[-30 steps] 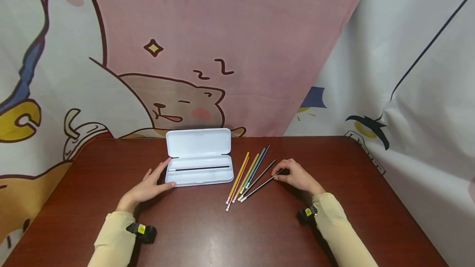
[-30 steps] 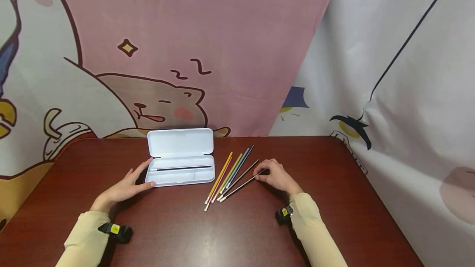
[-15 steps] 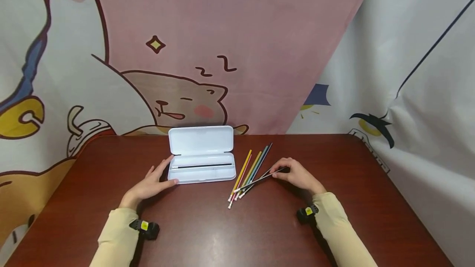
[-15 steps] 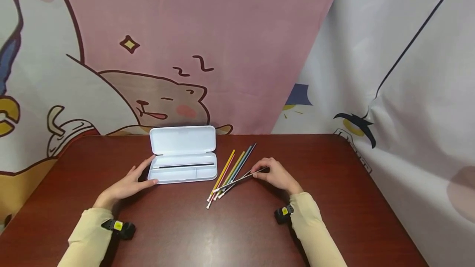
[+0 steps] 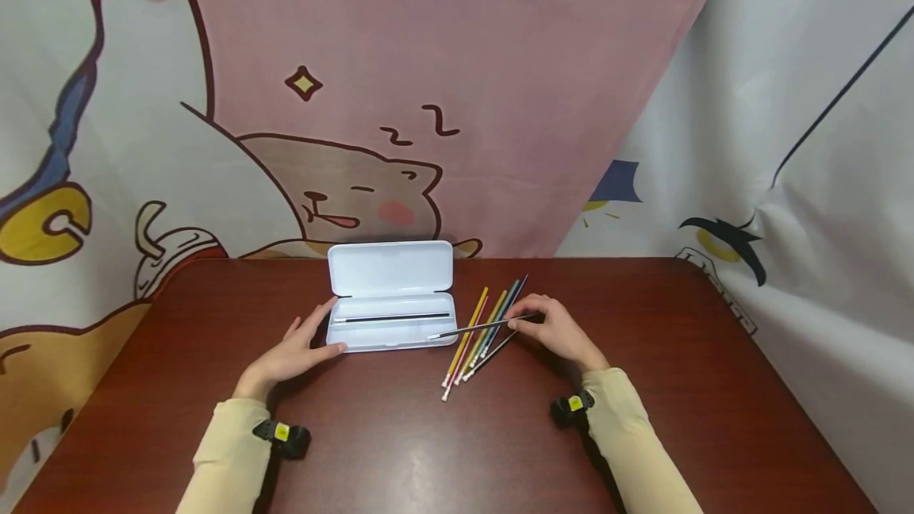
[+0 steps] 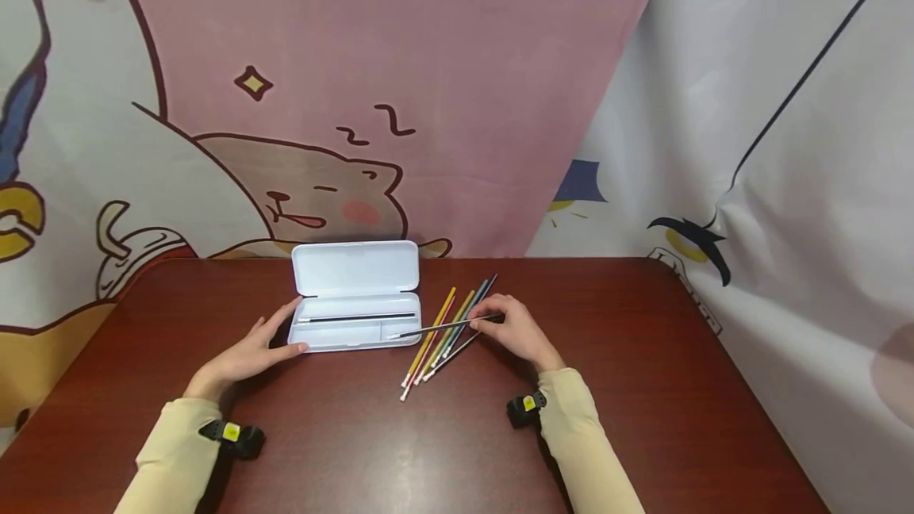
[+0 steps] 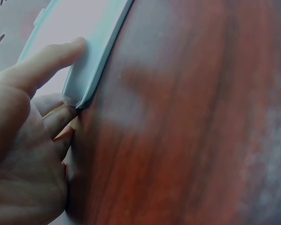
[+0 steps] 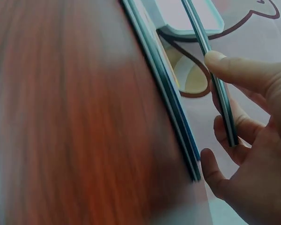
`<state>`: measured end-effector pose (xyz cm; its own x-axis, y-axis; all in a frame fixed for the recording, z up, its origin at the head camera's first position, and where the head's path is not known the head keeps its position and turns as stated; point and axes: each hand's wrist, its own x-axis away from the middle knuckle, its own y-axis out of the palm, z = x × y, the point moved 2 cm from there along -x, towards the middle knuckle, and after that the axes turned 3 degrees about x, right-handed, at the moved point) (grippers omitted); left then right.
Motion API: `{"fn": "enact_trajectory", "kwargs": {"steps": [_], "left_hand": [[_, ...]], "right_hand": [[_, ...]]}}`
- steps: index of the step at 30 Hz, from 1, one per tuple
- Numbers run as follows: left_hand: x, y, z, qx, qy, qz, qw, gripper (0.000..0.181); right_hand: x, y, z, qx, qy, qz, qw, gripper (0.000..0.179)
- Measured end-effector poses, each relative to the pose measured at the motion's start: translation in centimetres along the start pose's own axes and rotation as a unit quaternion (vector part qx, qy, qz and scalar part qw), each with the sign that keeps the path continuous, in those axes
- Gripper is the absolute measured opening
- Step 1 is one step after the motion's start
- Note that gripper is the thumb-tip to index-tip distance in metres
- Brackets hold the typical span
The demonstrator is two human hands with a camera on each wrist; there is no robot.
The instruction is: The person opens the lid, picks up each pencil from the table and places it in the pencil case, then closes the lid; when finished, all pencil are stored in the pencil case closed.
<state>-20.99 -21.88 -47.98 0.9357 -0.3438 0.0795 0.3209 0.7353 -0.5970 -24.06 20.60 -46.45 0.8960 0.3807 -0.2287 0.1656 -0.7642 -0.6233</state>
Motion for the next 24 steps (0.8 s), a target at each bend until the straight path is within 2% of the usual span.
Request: {"fn": "enact_trajectory", "kwargs": {"steps": [9, 16, 24], "left_hand": [[-0.1, 0.0, 0.0, -0.003, -0.009, 0.001, 1.0, 0.088], [-0.6, 0.3, 0.2, 0.001, -0.003, 0.005, 1.0, 0.089], [-0.1, 0.2, 0.1, 0.002, -0.002, 0.009, 1.0, 0.089]], "right_hand": [[-1.7, 2.0, -0.9, -0.026, 0.01, 0.026, 0.9993, 0.012], [-2.8, 2.9, -1.7, -0.048, 0.008, 0.037, 0.9981, 0.014], [-3.8, 4.8, -2.4, -0.049, 0.015, 0.049, 0.9975, 0.009]]}}
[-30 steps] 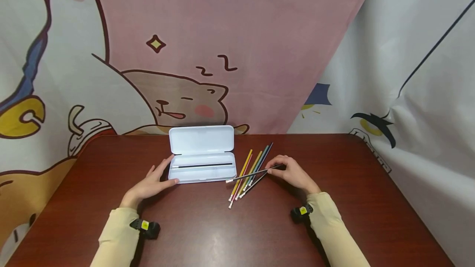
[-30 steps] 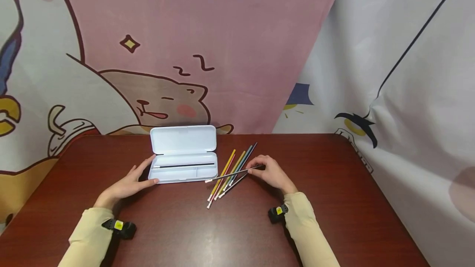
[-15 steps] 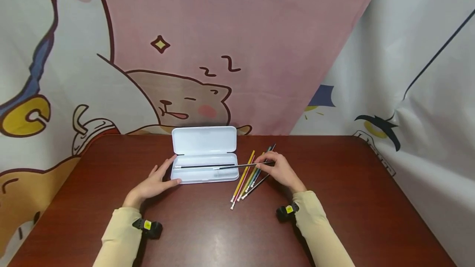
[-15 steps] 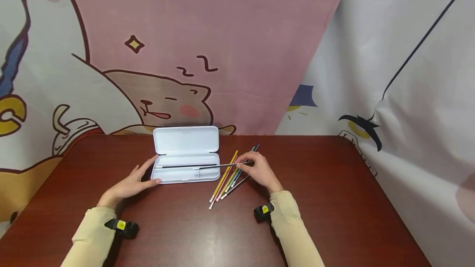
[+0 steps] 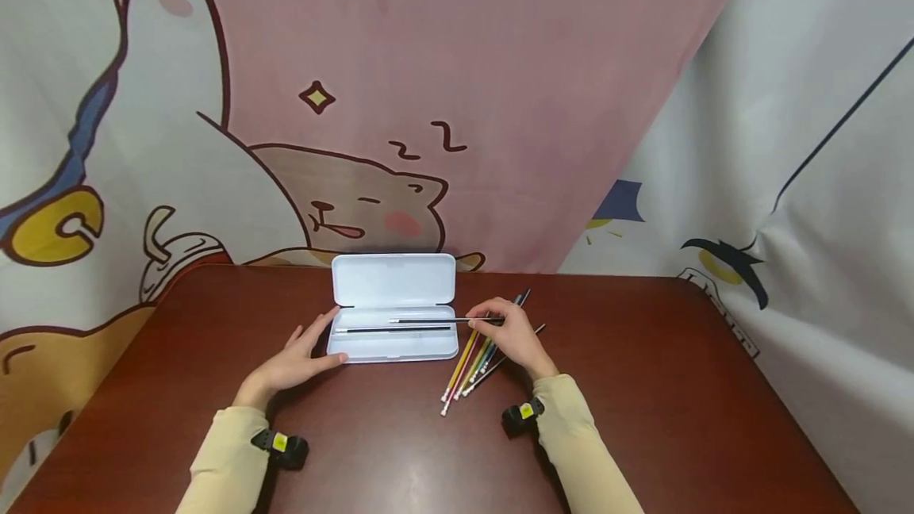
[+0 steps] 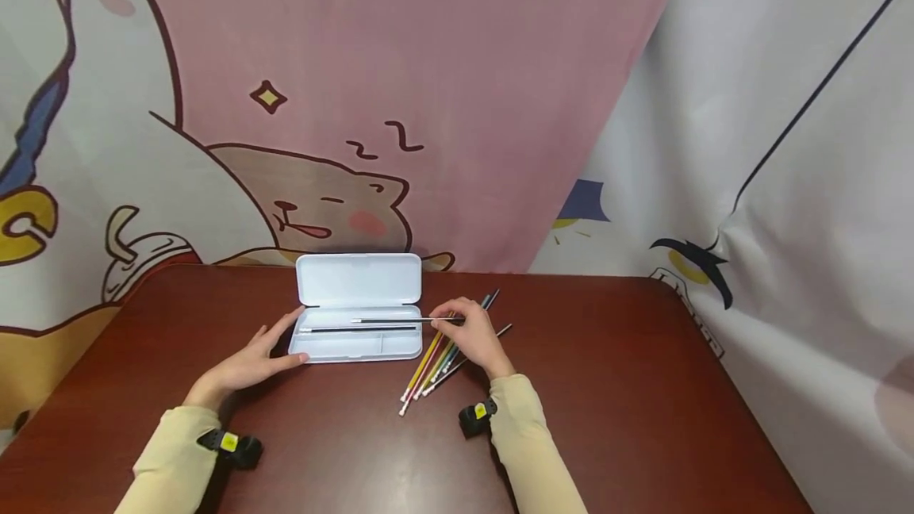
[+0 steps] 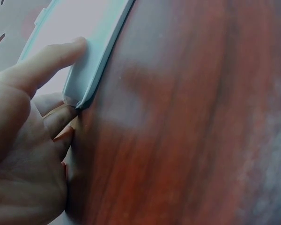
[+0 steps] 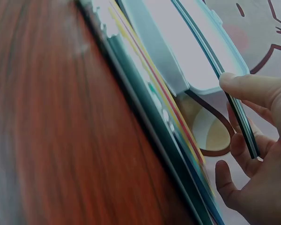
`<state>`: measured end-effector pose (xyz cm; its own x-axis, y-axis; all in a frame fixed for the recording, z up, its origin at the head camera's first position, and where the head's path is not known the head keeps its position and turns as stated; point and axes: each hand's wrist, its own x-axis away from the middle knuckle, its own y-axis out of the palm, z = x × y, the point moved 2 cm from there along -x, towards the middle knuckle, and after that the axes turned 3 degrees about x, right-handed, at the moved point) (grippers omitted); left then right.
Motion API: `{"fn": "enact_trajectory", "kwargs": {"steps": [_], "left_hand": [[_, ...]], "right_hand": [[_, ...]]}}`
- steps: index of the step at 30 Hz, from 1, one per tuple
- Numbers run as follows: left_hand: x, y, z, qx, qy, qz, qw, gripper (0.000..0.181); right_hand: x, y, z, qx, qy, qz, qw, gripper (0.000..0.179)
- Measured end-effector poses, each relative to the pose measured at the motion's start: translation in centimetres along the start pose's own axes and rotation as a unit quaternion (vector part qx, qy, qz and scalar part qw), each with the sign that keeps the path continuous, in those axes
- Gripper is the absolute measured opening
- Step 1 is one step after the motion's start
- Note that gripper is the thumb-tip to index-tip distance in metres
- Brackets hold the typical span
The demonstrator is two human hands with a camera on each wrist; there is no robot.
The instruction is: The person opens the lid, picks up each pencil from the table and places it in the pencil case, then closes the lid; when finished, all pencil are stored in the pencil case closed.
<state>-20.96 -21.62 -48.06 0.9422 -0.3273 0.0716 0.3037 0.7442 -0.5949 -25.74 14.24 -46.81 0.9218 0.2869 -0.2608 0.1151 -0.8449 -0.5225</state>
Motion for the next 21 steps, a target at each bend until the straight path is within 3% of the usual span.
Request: {"fn": "enact_trajectory", "kwargs": {"steps": [6, 21], "left_hand": [[0.2, -0.3, -0.1, 0.001, -0.001, 0.0, 1.0, 0.089], [0.1, -0.1, -0.2, -0.002, 0.004, 0.003, 1.0, 0.088]], "right_hand": [[-0.5, 1.5, -0.9, 0.002, -0.017, 0.016, 0.9997, 0.009], [-2.8, 5.6, -2.8, 0.034, -0.028, -0.002, 0.999, 0.005]]}}
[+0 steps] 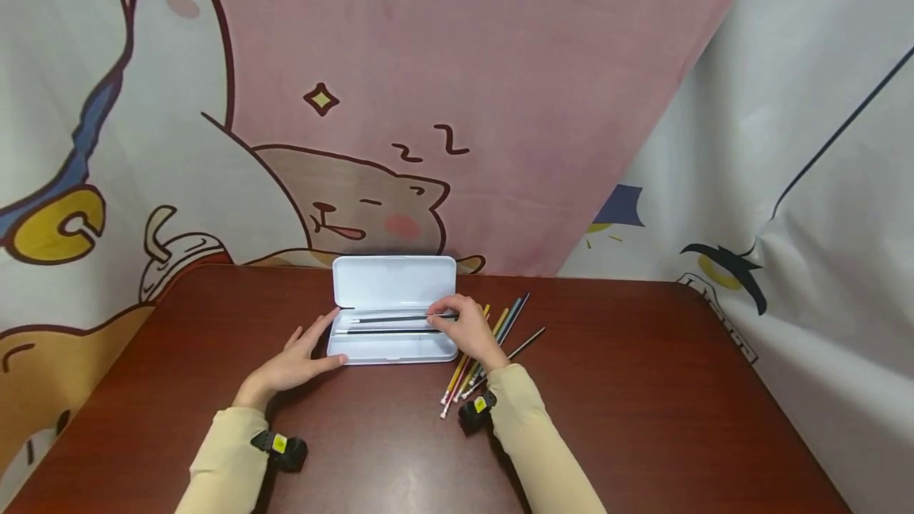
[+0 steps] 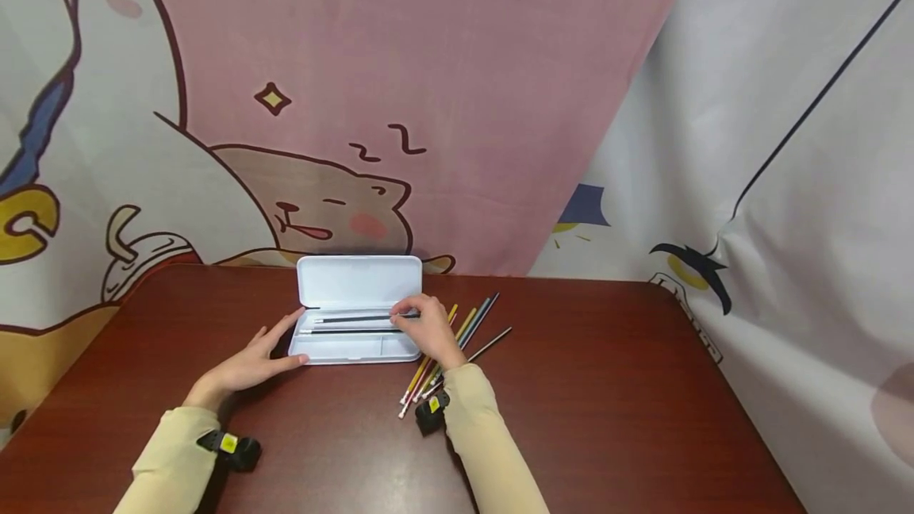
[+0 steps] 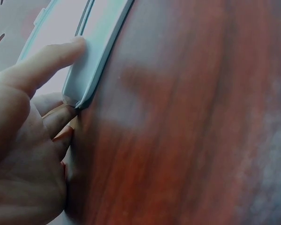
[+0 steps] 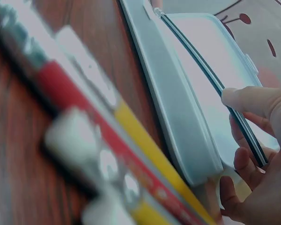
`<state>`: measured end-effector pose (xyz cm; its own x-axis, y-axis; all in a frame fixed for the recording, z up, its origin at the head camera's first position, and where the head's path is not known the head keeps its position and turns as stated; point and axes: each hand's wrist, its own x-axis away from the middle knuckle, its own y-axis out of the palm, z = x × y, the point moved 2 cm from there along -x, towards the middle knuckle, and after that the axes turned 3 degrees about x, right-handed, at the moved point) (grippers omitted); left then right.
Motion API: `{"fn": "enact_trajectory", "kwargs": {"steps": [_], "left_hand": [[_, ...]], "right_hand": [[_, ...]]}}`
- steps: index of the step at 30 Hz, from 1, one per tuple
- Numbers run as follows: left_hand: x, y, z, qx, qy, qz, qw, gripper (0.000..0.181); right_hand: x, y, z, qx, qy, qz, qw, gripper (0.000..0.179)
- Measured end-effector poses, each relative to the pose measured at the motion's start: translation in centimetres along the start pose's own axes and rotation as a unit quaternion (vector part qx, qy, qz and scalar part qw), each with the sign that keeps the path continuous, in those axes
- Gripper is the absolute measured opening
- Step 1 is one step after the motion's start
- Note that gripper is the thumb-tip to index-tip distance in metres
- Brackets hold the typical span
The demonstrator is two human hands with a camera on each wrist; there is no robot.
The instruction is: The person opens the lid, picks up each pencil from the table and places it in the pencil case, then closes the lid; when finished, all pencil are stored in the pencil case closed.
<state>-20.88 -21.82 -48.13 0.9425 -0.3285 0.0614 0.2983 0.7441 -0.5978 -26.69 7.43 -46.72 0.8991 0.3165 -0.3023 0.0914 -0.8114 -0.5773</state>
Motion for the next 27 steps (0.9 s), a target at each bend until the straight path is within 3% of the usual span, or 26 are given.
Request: {"fn": "enact_trajectory", "kwargs": {"steps": [6, 13, 27], "left_hand": [[0.0, 0.1, 0.1, 0.001, -0.006, -0.003, 1.0, 0.088], [0.0, 0.0, 0.2, 0.002, -0.014, -0.005, 0.9999, 0.088], [0.0, 0.0, 0.1, 0.0, -0.008, -0.005, 1.0, 0.088]], "right_hand": [[-0.4, 1.0, -0.3, 0.017, 0.023, -0.004, 0.9996, 0.004], [-0.4, 1.1, -0.6, 0.036, 0.02, -0.007, 0.9991, 0.005], [0.5, -0.5, -0.6, -0.003, -0.012, 0.005, 0.9999, 0.008]]}}
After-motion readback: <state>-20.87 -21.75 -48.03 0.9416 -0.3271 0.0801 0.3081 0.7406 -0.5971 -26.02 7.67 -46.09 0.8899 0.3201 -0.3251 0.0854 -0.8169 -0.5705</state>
